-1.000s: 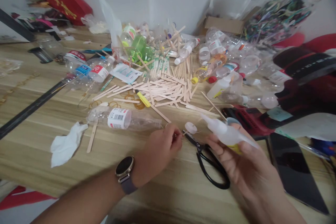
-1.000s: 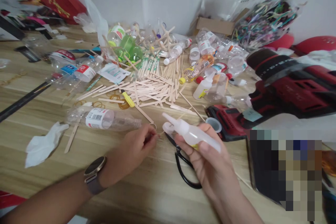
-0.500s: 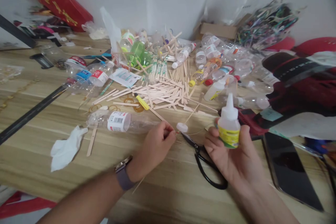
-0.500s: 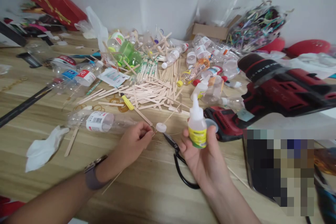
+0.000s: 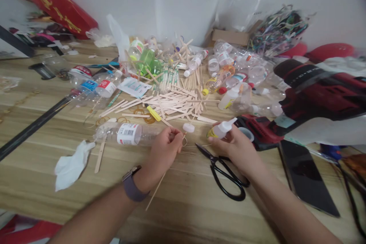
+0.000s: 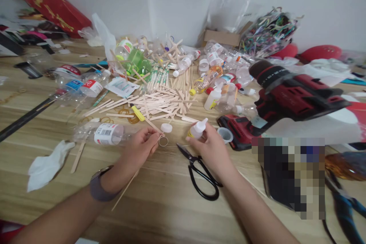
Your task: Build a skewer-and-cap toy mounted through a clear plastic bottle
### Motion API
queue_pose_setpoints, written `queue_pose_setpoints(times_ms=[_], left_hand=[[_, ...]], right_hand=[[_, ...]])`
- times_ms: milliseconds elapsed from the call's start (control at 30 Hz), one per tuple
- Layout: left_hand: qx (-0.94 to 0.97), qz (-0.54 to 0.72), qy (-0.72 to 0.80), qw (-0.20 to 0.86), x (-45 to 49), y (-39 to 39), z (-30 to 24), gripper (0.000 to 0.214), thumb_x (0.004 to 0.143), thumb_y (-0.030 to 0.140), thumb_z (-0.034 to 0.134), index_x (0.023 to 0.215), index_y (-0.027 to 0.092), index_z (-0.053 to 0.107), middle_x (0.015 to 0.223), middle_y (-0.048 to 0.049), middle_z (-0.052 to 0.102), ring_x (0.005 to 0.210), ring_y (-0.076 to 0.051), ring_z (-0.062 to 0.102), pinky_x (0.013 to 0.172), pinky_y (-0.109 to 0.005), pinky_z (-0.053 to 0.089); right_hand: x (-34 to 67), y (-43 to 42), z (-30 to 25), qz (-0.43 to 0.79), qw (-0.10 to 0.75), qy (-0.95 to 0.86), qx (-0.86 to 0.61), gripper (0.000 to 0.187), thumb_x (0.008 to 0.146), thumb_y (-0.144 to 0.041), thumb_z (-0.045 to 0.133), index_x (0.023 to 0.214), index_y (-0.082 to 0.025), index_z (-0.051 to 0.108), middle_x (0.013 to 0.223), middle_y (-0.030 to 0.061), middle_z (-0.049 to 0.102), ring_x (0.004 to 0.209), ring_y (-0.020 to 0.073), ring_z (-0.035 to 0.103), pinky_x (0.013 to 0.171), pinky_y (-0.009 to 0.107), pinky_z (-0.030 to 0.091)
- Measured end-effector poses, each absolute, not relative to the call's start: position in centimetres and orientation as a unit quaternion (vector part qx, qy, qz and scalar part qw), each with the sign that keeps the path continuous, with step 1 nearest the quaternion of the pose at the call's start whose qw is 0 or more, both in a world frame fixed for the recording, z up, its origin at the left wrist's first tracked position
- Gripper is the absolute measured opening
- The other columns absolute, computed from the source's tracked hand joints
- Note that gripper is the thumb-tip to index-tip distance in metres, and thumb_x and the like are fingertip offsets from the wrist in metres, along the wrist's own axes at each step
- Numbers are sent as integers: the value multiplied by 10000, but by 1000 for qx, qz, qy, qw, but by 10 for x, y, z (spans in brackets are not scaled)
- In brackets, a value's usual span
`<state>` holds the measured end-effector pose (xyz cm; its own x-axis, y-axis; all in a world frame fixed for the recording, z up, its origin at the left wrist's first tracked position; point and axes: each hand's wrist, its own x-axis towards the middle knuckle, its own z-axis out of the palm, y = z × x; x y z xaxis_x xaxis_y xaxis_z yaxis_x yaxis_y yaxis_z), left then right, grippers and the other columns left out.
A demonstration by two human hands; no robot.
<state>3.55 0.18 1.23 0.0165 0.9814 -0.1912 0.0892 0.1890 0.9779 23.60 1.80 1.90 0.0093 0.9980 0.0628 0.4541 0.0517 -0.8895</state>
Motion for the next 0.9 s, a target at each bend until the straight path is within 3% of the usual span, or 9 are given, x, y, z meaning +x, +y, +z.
queue_pose_setpoints(times_ms=[367,567,633,767,900], left_hand=[[462,426,539,560,39,1,12,170,834,339,525,770,183,503,485,94,447,426,-72,362,445,-202,260],[465,426,536,562,41,-1,11,171,836,347,519,774,189,499,482,98,439,421,-74,366,450,-205,268],[468,425,537,559,41,-1,11,172,837,351,518,776,191,501,485,96,442,429,-79,381,455,-208,272],[477,410,542,558,42,-2,11,169,840,347,511,776,191,499,494,91,447,441,-87,393,462,-215,274],[479,406,544,557,44,-3,10,173,843,343,519,772,187,492,502,87,445,461,-90,398,463,-217,274]], right_hand=[[236,49,0,249,315,-662,-633,278,651,-279,728,885,-169,626,815,44,671,742,216,611,713,372,478],[244,28,1,230,328,-664,-631,511,708,-359,715,1146,-146,560,1095,141,630,988,276,619,862,442,490],[247,14,6,178,353,-661,-638,568,731,-438,689,1192,-140,541,1103,164,591,958,293,617,828,470,505],[243,-11,21,63,386,-697,-600,355,827,-425,593,1107,-207,588,972,115,616,888,271,606,789,450,504],[224,-19,31,262,354,-694,-571,187,853,-399,568,891,-218,595,715,30,650,600,173,603,536,292,486]])
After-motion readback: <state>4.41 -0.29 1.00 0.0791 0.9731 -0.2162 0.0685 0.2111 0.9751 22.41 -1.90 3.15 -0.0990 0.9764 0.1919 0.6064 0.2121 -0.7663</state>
